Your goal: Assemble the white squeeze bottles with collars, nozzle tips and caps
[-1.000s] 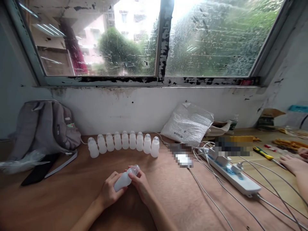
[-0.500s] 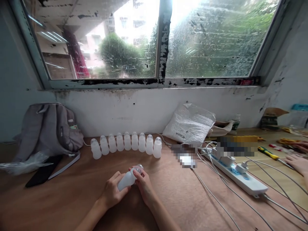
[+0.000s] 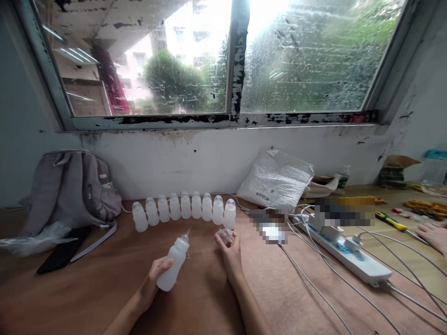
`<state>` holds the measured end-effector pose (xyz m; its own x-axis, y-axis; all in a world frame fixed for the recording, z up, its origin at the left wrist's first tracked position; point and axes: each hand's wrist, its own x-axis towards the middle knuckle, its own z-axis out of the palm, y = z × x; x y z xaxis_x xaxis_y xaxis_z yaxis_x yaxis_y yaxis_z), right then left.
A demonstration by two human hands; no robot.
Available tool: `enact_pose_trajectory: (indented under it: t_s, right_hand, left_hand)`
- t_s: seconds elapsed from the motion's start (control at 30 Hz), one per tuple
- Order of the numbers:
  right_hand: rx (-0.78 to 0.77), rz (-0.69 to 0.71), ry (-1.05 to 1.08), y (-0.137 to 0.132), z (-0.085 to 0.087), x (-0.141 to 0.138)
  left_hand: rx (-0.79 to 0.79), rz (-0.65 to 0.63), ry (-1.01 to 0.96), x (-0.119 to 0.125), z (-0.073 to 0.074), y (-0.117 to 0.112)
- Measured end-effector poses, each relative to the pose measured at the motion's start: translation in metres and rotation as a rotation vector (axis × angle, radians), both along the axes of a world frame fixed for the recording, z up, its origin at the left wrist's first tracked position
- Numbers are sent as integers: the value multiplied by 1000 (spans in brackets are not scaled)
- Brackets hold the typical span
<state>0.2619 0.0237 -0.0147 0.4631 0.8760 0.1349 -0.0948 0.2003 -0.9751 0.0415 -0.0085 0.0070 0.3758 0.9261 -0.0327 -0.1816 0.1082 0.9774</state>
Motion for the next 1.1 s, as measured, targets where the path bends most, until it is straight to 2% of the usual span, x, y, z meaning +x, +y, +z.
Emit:
enact_pose_trajectory:
  t_s: [0.07,0.13,0.27,0.5,0.77,0.87,0.97,1.07,1.1]
  right_hand:
    - [11,-139,-353,5,-10,7]
    - [29,-198,-607,9,-22,10]
    - [-24,-226,-801,18,-38,14]
    - [-126,-237,-751,33,-36,19]
    - [-181,-353,-892,42,-39,24]
    - [-165,-365,-917,44,-40,26]
    - [-159,-392,-873,41,-35,24]
    - [-27,-437,-796,29,-18,12]
    - [48,-404,-746,24,-11,6]
  left_hand:
    - [-34,97,-61,-1,2,1]
    - [-60,163,-78,-2,3,5]
    - [-76,229,-77,-5,0,11]
    - [-62,253,-65,-6,-2,11]
    - [-74,240,-75,-5,-1,12]
    - [-76,237,-64,-5,-3,12]
    - [-57,229,-45,-4,-4,12]
    - [12,259,17,-3,-4,13]
    - [62,284,65,-2,-3,13]
